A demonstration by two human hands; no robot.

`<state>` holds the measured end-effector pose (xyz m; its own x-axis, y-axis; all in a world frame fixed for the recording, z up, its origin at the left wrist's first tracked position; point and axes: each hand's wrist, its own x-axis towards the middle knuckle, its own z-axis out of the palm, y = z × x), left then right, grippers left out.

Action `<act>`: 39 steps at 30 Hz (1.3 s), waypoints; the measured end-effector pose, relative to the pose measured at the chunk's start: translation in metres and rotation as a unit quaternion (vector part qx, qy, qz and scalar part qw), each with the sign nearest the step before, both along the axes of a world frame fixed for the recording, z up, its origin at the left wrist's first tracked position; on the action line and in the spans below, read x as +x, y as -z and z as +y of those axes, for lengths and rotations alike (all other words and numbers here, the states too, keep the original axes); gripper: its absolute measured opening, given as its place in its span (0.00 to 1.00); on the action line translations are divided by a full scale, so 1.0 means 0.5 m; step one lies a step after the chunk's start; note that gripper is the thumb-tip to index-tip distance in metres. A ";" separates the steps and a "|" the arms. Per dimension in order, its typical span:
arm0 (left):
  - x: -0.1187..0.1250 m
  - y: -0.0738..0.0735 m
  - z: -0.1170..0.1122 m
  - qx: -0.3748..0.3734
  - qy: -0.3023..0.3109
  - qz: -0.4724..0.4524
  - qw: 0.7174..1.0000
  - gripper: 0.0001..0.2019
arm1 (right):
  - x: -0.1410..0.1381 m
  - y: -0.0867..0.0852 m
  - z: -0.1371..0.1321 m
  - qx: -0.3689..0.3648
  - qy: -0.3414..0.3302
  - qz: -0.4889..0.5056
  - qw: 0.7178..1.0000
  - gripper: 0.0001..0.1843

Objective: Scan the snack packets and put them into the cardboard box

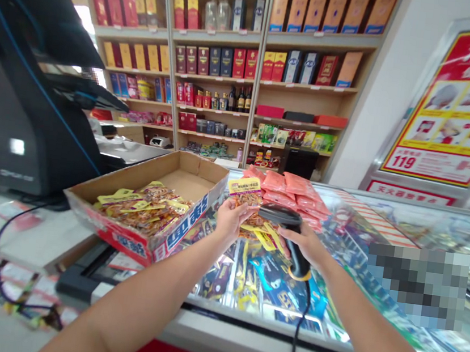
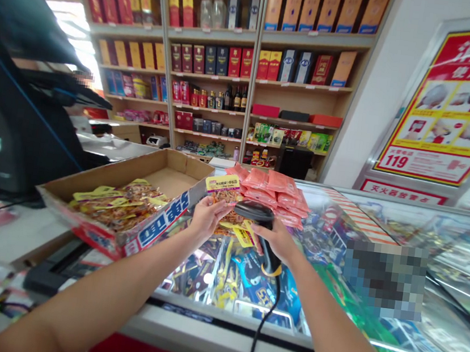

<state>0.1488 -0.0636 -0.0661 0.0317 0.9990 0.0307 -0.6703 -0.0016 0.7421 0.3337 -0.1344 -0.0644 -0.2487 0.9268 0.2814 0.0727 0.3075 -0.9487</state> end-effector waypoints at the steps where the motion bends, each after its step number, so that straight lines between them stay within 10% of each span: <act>1: 0.000 0.001 0.001 -0.001 0.000 0.002 1.000 0.17 | 0.000 0.000 0.000 -0.003 -0.001 0.003 1.000 0.18; 27: 0.002 0.000 -0.007 0.003 0.008 -0.005 1.000 0.17 | -0.001 -0.005 -0.004 -0.033 0.035 -0.013 0.999 0.18; 39: -0.005 0.001 -0.003 0.002 0.001 0.083 0.997 0.14 | 0.013 -0.013 0.002 -0.106 0.022 0.160 0.981 0.19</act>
<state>0.1462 -0.0648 -0.0666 0.0396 0.9988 0.0289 -0.5384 -0.0030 0.8427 0.3400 -0.1331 -0.0580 -0.1379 0.9807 0.1384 -0.2303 0.1041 -0.9675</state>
